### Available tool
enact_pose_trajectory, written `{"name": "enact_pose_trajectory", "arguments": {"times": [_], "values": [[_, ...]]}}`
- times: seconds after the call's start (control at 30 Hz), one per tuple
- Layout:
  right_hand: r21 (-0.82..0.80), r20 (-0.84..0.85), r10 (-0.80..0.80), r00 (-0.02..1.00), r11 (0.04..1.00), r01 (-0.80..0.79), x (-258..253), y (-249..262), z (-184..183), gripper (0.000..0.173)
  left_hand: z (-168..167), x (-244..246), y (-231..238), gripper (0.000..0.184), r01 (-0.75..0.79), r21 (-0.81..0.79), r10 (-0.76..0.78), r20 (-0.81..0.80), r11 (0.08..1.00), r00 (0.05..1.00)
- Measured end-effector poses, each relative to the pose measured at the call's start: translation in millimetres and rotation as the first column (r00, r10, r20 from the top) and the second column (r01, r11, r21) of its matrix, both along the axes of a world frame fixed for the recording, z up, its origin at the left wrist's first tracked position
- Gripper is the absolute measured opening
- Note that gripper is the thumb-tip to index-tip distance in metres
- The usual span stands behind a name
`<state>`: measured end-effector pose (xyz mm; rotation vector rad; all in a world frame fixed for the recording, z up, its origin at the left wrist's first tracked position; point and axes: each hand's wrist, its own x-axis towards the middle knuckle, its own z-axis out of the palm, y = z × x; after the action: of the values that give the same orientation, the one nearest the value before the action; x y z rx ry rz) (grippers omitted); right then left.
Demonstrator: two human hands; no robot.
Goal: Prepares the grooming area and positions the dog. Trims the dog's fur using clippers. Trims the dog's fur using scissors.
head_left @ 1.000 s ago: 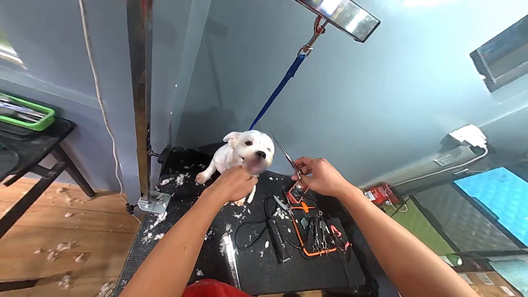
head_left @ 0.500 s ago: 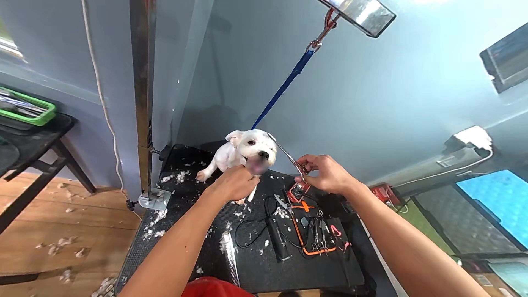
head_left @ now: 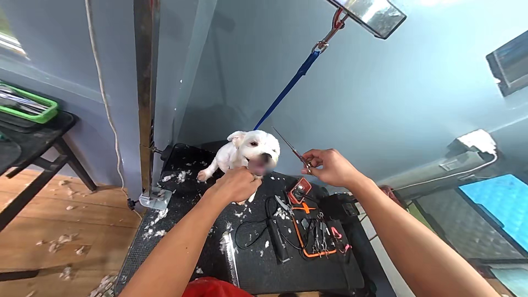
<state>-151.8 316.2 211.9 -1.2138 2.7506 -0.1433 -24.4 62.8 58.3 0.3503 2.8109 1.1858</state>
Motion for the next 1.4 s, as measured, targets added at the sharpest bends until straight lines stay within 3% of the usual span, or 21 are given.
{"name": "enact_pose_trajectory", "arguments": {"times": [0.1, 0.27, 0.4, 0.6, 0.73, 0.83, 1.0, 1.23, 1.4], "values": [[-0.027, 0.052, 0.09, 0.995, 0.996, -0.088, -3, 3, 0, 0.036, -2, 0, 0, 0.054, -0.003, 0.015, 0.003, -0.021, 1.0, 1.0], [0.008, 0.021, 0.0, 1.0, 1.0, 0.0, -3, 2, 0, 0.027, 1, 1, 0, 0.053, -0.003, 0.0, 0.003, 0.014, 1.0, 1.0], [-0.044, 0.102, 0.047, 0.994, 0.998, -0.043, -6, 6, 2, 0.034, -2, 1, 0, 0.053, -0.002, 0.001, 0.002, -0.007, 1.0, 1.0], [0.009, 0.077, -0.013, 0.997, 1.0, 0.012, -9, 5, -1, 0.026, -4, -1, 1, 0.053, -0.012, -0.011, 0.012, -0.001, 1.0, 1.0], [-0.078, 0.096, 0.028, 0.995, 0.997, -0.021, -4, 10, -3, 0.03, -6, 3, 1, 0.05, -0.037, 0.009, 0.037, -0.056, 0.999, 0.998], [-0.121, 0.03, 0.016, 0.999, 0.993, -0.012, 7, 11, -13, 0.027, -6, 3, 2, 0.049, -0.033, 0.016, 0.034, -0.094, 0.999, 0.995], [-0.151, -0.05, 0.118, 0.992, 0.981, -0.124, 15, 27, -32, 0.047, 1, 1, 1, 0.052, -0.018, 0.003, 0.018, 0.003, 1.0, 1.0], [-0.104, -0.251, 0.054, 0.966, 0.991, -0.082, 28, 28, -39, 0.029, -2, 2, 5, 0.048, -0.025, 0.027, 0.028, -0.091, 0.999, 0.995], [-0.097, -0.237, 0.113, 0.965, 0.985, -0.14, 23, 26, -34, 0.037, -2, 1, 3, 0.049, -0.021, 0.035, 0.024, -0.088, 0.999, 0.996]]}}
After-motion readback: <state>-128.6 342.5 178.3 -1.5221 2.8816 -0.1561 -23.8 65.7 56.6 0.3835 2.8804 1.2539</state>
